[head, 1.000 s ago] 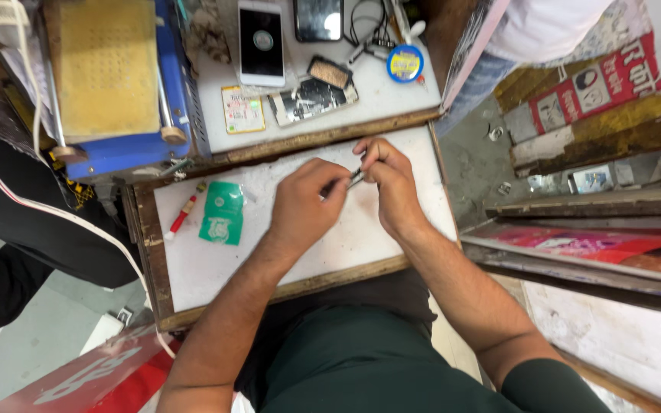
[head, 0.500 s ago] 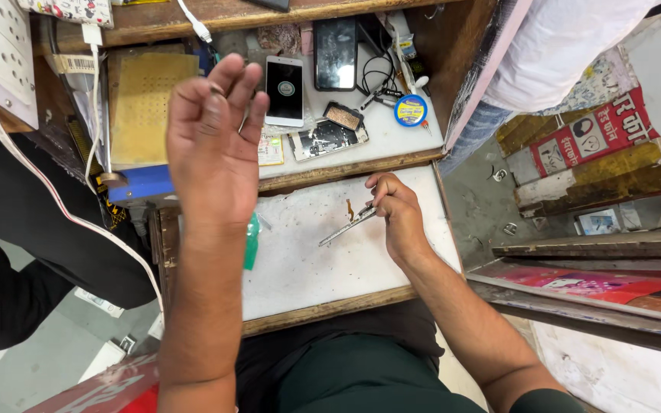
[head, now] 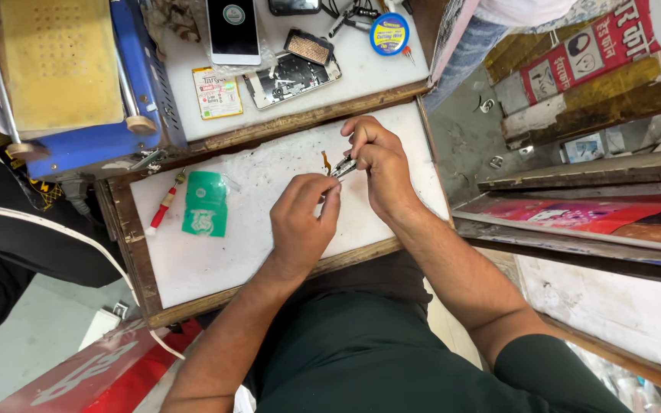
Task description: The person disassembles a smartphone, removes the screen and internal components, and then reassembles it with a new screen. They handle the phone, screen, and internal parts, connecting cables and securing components.
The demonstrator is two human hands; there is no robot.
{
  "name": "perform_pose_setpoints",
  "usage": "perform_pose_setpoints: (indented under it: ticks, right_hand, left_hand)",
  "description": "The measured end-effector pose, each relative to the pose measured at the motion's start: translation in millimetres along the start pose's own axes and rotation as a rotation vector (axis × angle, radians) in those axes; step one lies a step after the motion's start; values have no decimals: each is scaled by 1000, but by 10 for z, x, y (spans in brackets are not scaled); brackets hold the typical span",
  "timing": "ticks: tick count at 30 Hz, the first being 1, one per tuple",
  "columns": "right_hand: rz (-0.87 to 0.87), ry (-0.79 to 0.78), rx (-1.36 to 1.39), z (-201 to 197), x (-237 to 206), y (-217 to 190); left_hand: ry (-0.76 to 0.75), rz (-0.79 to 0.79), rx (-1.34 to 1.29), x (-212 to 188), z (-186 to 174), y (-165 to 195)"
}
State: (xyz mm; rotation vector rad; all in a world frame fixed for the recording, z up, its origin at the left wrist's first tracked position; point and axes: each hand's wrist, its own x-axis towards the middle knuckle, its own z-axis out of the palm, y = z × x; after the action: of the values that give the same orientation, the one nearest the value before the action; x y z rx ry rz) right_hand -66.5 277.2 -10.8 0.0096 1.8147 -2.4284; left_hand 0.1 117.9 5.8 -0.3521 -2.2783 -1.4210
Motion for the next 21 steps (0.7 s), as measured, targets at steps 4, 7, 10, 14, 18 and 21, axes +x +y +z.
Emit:
perform_pose_setpoints:
  ticks: [4,7,10,14,18,21]
  right_hand:
    - [27,9,35,21,22,-23]
    - [22,20,44,6,44,0]
    - [-1,18,33,3,40,28]
    - [7,24,13,29,-3,21]
    - [29,18,2,54,20,-12]
    - [10,7,-12,52,32,-5]
  left_hand:
    - [48,188,143,123,63,7]
    - [69,253,181,168,76,-4]
    - [45,265,197,162,59,2]
    - [23,235,197,164,37,38]
    - [16,217,226,183,22,85]
    - [-25,191,274,191,4,94]
